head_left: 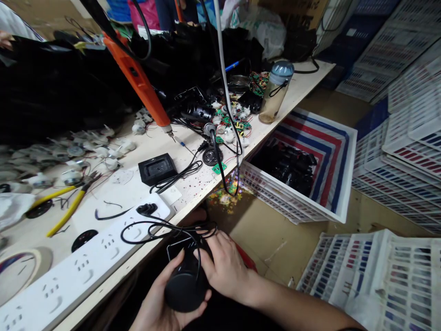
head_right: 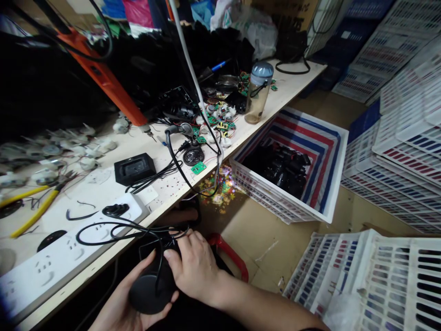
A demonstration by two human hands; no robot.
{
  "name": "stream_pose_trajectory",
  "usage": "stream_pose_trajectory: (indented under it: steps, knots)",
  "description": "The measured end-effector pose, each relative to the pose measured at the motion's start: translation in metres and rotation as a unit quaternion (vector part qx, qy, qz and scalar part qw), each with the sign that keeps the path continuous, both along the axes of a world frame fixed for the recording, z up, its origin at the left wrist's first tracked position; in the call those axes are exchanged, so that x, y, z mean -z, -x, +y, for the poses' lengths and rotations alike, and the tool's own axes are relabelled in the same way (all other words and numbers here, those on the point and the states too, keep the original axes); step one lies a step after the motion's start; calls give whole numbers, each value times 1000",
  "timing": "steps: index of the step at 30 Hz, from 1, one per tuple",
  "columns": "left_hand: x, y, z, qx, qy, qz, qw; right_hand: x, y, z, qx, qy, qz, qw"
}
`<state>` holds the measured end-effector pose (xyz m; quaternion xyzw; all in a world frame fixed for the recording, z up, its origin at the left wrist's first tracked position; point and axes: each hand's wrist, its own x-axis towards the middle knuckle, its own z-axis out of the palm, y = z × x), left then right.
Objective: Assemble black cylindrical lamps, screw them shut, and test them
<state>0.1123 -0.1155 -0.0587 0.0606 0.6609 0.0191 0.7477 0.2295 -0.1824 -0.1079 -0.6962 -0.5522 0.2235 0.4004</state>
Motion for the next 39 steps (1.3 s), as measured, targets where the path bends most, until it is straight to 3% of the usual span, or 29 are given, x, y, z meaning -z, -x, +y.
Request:
stream_pose_trajectory:
  steps: [14,24,32,39]
  knots:
    - [8,4,-2,-2,0,-23,1000,0,-1,0,-6,-23,-1,1000]
    - [-9,7,-6,-24,2,-84,996,2,1,0,-3,-66,-5,998]
    - [2,13,-9,-28,0,-109,994,7,1,-1,-5,-77,5,997]
    - [0,15,-14,-25,-13,-118,993,10,3,-4,-3,-94,4,996]
